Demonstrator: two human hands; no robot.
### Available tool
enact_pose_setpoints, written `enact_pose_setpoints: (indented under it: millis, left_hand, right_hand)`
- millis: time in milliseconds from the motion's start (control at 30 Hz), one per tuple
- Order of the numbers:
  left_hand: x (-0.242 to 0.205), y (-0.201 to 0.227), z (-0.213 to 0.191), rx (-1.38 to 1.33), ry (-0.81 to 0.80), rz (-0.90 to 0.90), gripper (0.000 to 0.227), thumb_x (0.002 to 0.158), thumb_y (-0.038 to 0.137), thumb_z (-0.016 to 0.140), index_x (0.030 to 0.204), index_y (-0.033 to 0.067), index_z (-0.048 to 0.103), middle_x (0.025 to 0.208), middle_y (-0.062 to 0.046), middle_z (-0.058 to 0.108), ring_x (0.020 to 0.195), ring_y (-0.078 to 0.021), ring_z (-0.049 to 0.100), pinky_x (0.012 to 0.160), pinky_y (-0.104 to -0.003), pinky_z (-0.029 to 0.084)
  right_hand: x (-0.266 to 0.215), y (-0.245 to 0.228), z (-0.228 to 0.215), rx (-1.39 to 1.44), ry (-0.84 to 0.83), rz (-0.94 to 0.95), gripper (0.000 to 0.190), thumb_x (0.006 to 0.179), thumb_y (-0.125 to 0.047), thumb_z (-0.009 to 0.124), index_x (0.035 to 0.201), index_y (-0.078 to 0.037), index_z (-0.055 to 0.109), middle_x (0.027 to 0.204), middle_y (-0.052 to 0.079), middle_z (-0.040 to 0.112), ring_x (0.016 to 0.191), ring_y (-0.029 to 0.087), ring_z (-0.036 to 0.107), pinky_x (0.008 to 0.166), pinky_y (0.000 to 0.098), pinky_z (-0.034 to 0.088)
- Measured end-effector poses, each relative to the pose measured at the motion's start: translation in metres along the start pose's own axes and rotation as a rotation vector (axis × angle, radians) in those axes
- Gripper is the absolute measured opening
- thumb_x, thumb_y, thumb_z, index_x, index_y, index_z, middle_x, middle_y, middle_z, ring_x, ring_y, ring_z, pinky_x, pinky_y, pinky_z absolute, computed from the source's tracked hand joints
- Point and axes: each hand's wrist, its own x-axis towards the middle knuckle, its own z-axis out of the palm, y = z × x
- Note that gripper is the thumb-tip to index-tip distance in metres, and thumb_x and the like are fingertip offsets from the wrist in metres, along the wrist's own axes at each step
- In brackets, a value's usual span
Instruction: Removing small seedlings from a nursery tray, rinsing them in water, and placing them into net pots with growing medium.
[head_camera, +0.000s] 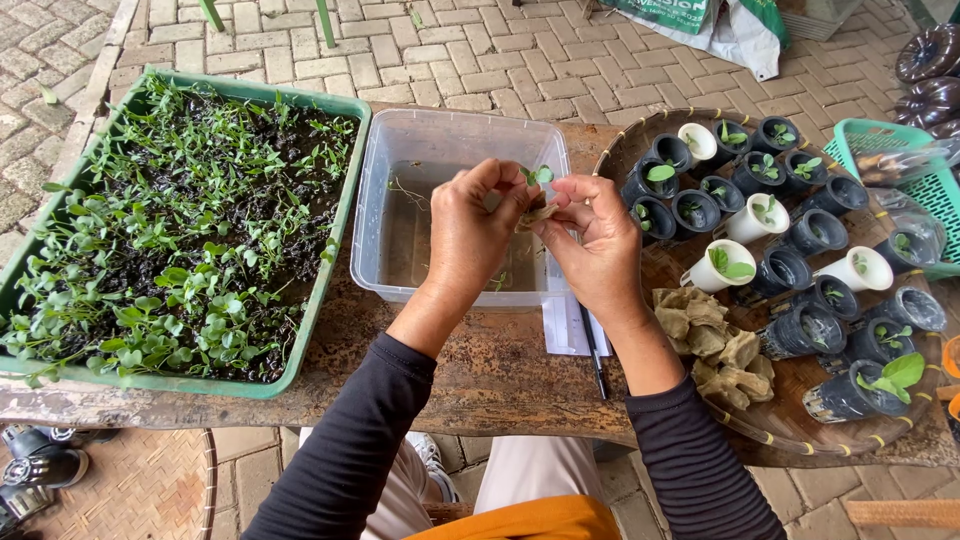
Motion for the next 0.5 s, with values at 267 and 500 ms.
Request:
enact_pose_setpoints:
  millis: [267,500]
  left_hand:
    - [-0.002,-0.014,0.008,-0.476,-0.073,-0.337,0.009,0.092,0.001,0.077,0.09,-0.0012,0.069,0.083,-0.001,0.073,0.078,-0.0026,0.065,0.069,-0.022,0.057]
    - [-0.002,-0.011,0.005,-0.559,-0.125,-0.42,0.007,0.089,0.001,0.077,0.09,-0.0021,0.071,0.085,-0.003,0.076,0.079,-0.0051,0.069,0.068,-0.023,0.059]
  right_hand:
    - [0.0,0.003,-0.001,-0.039,-0.008,-0.049,0.035,0.097,0.018,0.072,0.123,0.0,0.056,0.117,0.008,0.067,0.111,0.014,0.07,0.099,0.0309,0.06]
    - [0.006,-0.012,0.005,-0.047,-0.042,0.078,0.058,0.093,0.016,0.068,0.146,0.002,0.048,0.121,0.012,0.069,0.112,0.016,0.068,0.097,0.0308,0.06]
